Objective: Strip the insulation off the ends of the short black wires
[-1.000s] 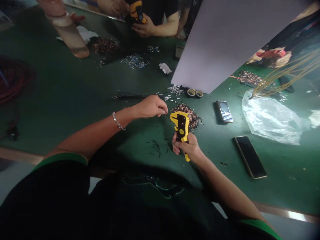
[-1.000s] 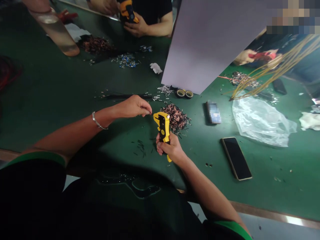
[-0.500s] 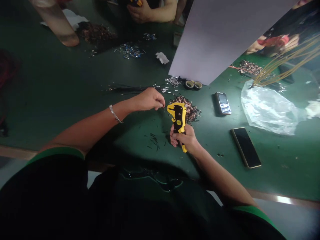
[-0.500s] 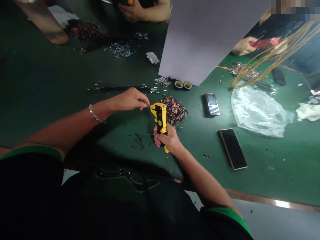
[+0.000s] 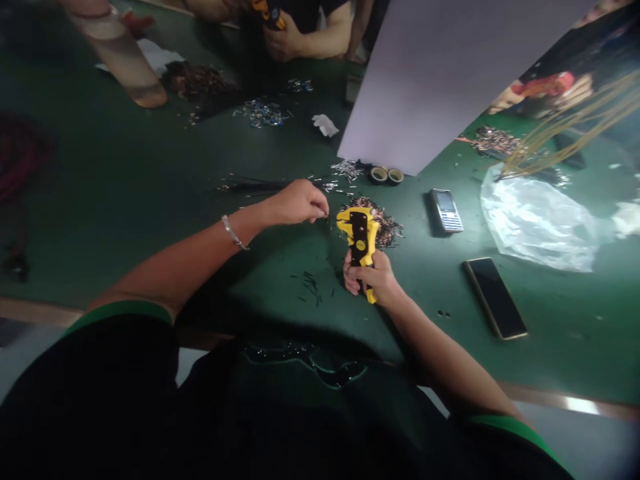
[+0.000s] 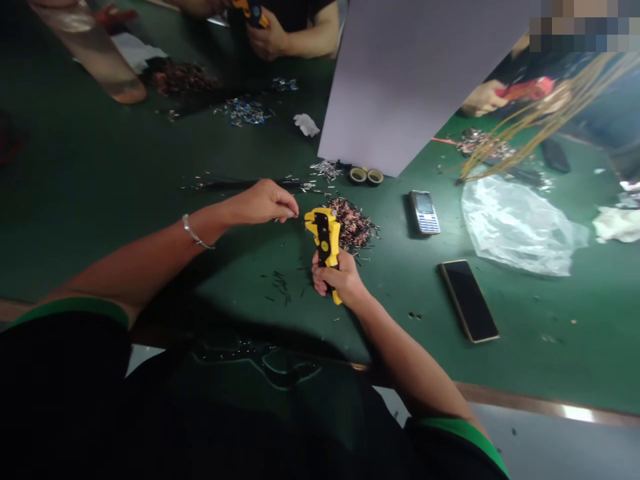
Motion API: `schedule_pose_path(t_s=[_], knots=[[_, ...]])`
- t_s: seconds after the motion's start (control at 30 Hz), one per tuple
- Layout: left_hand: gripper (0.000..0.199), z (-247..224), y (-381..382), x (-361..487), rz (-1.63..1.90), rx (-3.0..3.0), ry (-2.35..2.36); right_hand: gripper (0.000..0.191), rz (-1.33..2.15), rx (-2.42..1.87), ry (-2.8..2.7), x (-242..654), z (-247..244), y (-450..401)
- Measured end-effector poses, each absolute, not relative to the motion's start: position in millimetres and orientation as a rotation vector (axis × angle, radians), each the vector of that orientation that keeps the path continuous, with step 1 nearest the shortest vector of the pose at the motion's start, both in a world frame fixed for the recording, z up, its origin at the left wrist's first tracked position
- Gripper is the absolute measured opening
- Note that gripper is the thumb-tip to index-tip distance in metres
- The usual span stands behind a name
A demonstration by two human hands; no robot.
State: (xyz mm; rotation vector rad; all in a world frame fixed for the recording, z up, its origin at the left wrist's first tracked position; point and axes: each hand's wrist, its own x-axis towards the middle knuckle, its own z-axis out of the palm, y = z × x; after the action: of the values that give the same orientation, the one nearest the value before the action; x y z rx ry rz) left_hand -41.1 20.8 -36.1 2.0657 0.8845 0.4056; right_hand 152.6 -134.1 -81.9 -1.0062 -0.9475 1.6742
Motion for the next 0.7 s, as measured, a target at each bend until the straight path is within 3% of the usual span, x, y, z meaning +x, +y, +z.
schedule_pose_path(t_s=[0.47, 0.7], knots=[[0.027, -22.0, -19.8, -32.2, 0.475, 2.597, 0.907, 0.03, 1.411, -0.982, -0.897, 168.7, -53.6, -130.0], [0.028, -19.4, -51.9, -25.3, 0.426, 2.903, 0.828, 0.023, 1.455, -0.922, -0.861, 161.4, -56.6, -133.8]])
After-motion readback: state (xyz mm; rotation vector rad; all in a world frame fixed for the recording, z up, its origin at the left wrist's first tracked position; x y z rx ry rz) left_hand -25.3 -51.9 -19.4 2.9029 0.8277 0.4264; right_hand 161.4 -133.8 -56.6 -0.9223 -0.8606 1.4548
